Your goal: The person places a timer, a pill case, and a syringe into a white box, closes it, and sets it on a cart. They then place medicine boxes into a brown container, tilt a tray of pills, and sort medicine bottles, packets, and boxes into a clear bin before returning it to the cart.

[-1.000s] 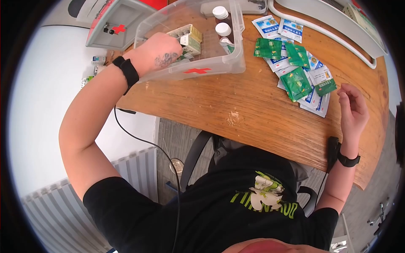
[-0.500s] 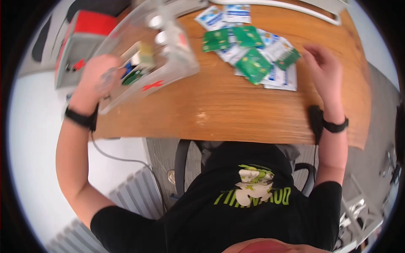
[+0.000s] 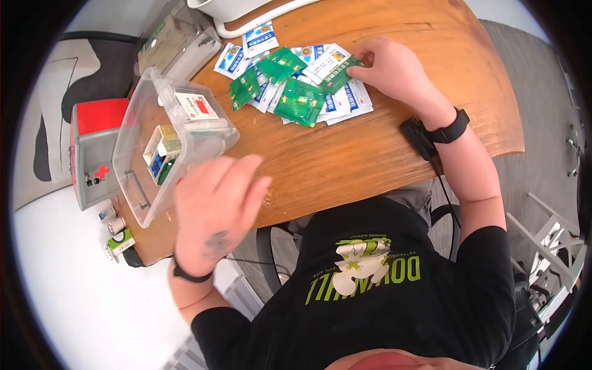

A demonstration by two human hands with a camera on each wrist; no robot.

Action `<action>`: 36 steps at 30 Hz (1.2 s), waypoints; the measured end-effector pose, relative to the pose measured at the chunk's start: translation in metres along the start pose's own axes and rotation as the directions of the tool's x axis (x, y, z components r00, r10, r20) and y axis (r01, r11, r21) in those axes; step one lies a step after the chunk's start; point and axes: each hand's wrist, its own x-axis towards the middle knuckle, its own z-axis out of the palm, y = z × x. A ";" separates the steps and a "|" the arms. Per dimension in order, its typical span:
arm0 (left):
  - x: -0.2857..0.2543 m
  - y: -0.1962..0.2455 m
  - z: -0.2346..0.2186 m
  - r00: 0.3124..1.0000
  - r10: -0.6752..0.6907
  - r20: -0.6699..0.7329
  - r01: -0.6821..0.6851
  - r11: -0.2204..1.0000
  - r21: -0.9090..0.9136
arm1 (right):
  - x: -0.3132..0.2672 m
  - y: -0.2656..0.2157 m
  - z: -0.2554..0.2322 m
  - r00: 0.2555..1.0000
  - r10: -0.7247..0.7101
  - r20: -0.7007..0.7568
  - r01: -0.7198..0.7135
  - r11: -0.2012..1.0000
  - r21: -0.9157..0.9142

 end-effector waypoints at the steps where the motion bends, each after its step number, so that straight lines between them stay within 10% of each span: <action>1: 0.007 0.003 0.011 1.000 -0.006 -0.013 0.005 0.998 -0.064 | 0.001 0.002 0.001 1.000 0.003 0.004 -0.003 0.998 0.067; 6: 0.049 0.006 0.056 0.991 -0.036 -0.128 0.000 0.963 -0.270 | 0.005 0.008 0.000 0.996 -0.042 -0.082 0.073 0.896 0.438; 9: 0.077 0.005 0.073 0.979 -0.067 -0.193 0.004 0.952 -0.307 | -0.002 -0.002 -0.010 0.981 -0.002 -0.192 0.069 0.937 0.342; 15: 0.107 -0.003 0.105 0.991 0.006 -0.130 -0.020 0.994 -0.110 | -0.008 -0.005 -0.009 0.995 0.025 0.095 -0.018 0.997 -0.076; 21: 0.101 0.007 0.109 0.999 -0.041 -0.022 0.037 0.987 -0.154 | -0.002 0.004 0.003 0.996 -0.071 -0.044 0.078 0.982 0.171; 25: 0.103 0.009 0.106 0.938 0.008 -0.345 -0.045 0.994 -0.098 | -0.012 -0.006 -0.010 0.926 -0.265 -0.268 0.315 0.935 0.164; 32: 0.114 0.018 0.076 0.978 0.105 -0.178 -0.109 0.994 -0.013 | -0.027 -0.021 -0.026 0.733 -0.543 -0.411 0.650 0.736 0.188; 36: 0.116 0.018 0.075 0.932 0.155 -0.326 -0.168 0.986 -0.012 | -0.029 -0.021 -0.026 0.689 -0.617 -0.380 0.720 0.641 0.264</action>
